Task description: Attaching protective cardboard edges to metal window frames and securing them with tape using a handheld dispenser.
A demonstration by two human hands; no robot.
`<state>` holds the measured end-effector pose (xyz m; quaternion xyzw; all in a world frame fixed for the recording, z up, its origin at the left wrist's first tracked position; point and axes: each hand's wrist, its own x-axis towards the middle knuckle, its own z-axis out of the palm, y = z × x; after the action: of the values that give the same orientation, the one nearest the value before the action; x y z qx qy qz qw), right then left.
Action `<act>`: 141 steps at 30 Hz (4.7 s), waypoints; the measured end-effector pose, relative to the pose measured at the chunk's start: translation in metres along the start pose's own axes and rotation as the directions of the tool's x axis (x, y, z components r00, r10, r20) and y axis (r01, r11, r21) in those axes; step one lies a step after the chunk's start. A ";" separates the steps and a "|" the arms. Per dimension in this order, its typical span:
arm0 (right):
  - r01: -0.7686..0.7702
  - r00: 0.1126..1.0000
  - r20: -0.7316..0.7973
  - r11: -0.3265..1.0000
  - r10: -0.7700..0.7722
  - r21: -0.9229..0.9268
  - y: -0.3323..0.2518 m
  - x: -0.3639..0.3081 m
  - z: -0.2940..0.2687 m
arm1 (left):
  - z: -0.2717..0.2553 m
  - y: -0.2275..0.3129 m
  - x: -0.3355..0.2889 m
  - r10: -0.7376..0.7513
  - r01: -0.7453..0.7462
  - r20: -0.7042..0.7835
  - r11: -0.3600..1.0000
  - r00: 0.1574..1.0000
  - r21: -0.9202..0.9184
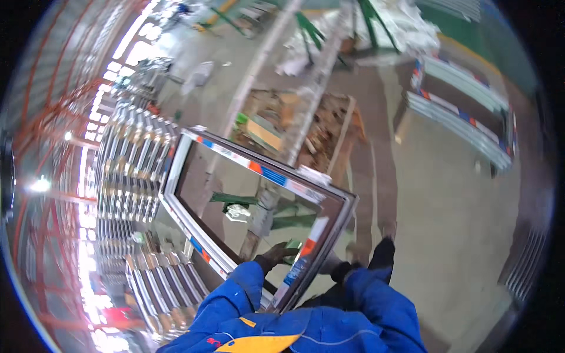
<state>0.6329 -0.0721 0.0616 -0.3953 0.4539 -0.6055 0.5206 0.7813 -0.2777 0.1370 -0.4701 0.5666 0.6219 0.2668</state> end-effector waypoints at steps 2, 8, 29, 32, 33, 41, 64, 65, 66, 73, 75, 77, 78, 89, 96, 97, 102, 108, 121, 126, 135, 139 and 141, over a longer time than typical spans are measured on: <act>0.188 0.974 0.210 0.815 -0.084 -0.548 0.001 -0.014 -0.043 | -0.028 -0.021 -0.004 0.151 -0.152 -0.035 0.894 0.988 -0.422; -0.069 0.996 0.004 0.798 0.089 -0.599 -0.158 -0.064 -0.115 | 0.000 0.059 -0.079 0.321 -0.303 -0.087 0.722 0.943 -0.622; 0.235 0.959 0.080 0.603 -0.273 -0.762 -0.295 0.015 0.026 | 0.050 0.079 -0.127 0.740 -0.735 -0.086 0.634 0.667 -0.243; 0.189 0.947 0.011 0.531 -0.320 -0.826 -0.302 -0.026 0.008 | 0.049 0.081 -0.111 0.651 -0.638 -0.064 0.714 0.757 -0.289; 0.119 0.957 -0.041 0.517 -0.287 -0.847 -0.297 -0.043 0.002 | 0.048 0.074 -0.093 0.652 -0.637 -0.059 0.713 0.756 -0.293; -0.046 0.983 -0.082 0.213 -0.163 -0.976 -0.075 -0.079 -0.068 | 0.049 0.014 0.040 0.292 -0.313 -0.111 0.878 0.950 -0.364; -0.233 0.899 0.144 0.731 0.413 -0.641 -0.115 -0.026 -0.080 | -0.002 0.009 0.025 0.661 -0.607 0.017 0.698 0.750 -0.380; -0.285 0.827 0.161 0.650 0.538 -0.704 -0.135 -0.027 -0.083 | -0.004 0.025 0.005 0.668 -0.612 0.021 0.693 0.744 -0.381; -0.285 0.829 0.154 0.643 0.537 -0.711 -0.167 -0.028 -0.076 | -0.007 0.036 -0.009 0.593 -0.472 0.080 0.709 0.801 -0.524; -0.249 0.968 -0.069 0.951 0.241 -0.182 -0.274 0.026 -0.001 | 0.013 0.029 -0.030 0.526 -0.282 0.117 0.615 0.842 -0.736; -0.212 0.969 -0.173 0.954 0.177 -0.211 -0.263 0.040 0.013 | 0.016 0.036 -0.043 0.531 -0.285 0.128 0.624 0.837 -0.728; -0.318 0.938 -0.228 0.909 0.261 -0.270 -0.256 0.047 0.022 | 0.020 0.047 -0.070 0.546 -0.402 0.020 0.641 0.838 -0.654; -0.312 0.941 -0.223 0.910 0.256 -0.273 -0.257 0.047 0.025 | 0.023 0.046 -0.075 0.549 -0.409 0.013 0.638 0.836 -0.653; -0.391 0.902 -0.170 0.918 0.397 0.071 -0.261 0.015 0.033 | 0.054 0.056 -0.120 0.630 -0.661 -0.216 0.739 0.746 -0.128; -0.315 0.828 -0.418 0.926 0.374 0.207 -0.255 0.010 0.041 | 0.085 0.076 -0.170 0.789 -0.804 -0.288 0.587 0.543 0.092; -0.311 0.838 -0.376 0.912 0.395 0.266 -0.253 0.007 0.039 | 0.089 0.075 -0.170 0.789 -0.804 -0.289 0.587 0.543 0.092; -0.244 0.859 -0.301 0.849 0.413 0.468 -0.239 -0.011 0.042 | 0.105 0.081 -0.194 0.801 -0.751 -0.170 0.597 0.574 0.280; -0.215 0.882 -0.251 0.815 0.398 0.537 -0.242 -0.031 0.052 | 0.116 0.074 -0.187 0.758 -0.699 -0.057 0.626 0.650 0.347; -0.196 0.936 -0.118 0.768 0.333 0.609 -0.248 -0.055 0.046 | 0.116 0.060 -0.171 0.922 -0.591 -0.052 0.288 0.383 0.754; -0.142 0.923 -0.265 0.888 0.279 0.438 -0.231 -0.067 0.036 | 0.127 0.063 -0.141 0.855 -0.353 -0.217 0.408 0.471 0.842; 0.130 0.983 0.174 0.880 -0.055 -0.456 -0.272 -0.040 0.031 | 0.117 0.059 -0.116 0.889 -0.524 -0.018 0.287 0.458 0.802; 0.131 0.938 0.343 0.862 0.053 -0.490 -0.275 -0.025 0.023 | 0.117 0.063 -0.130 0.766 -0.556 -0.123 0.557 0.631 0.618; 0.022 0.929 0.349 0.922 0.123 -0.385 -0.273 -0.019 0.021 | 0.116 0.061 -0.130 0.792 -0.566 -0.128 0.529 0.597 0.633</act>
<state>0.5821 -0.0434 0.3295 -0.5830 0.4684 -0.4069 0.5246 0.7499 -0.1534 0.2706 -0.2273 0.8955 0.3825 -0.0080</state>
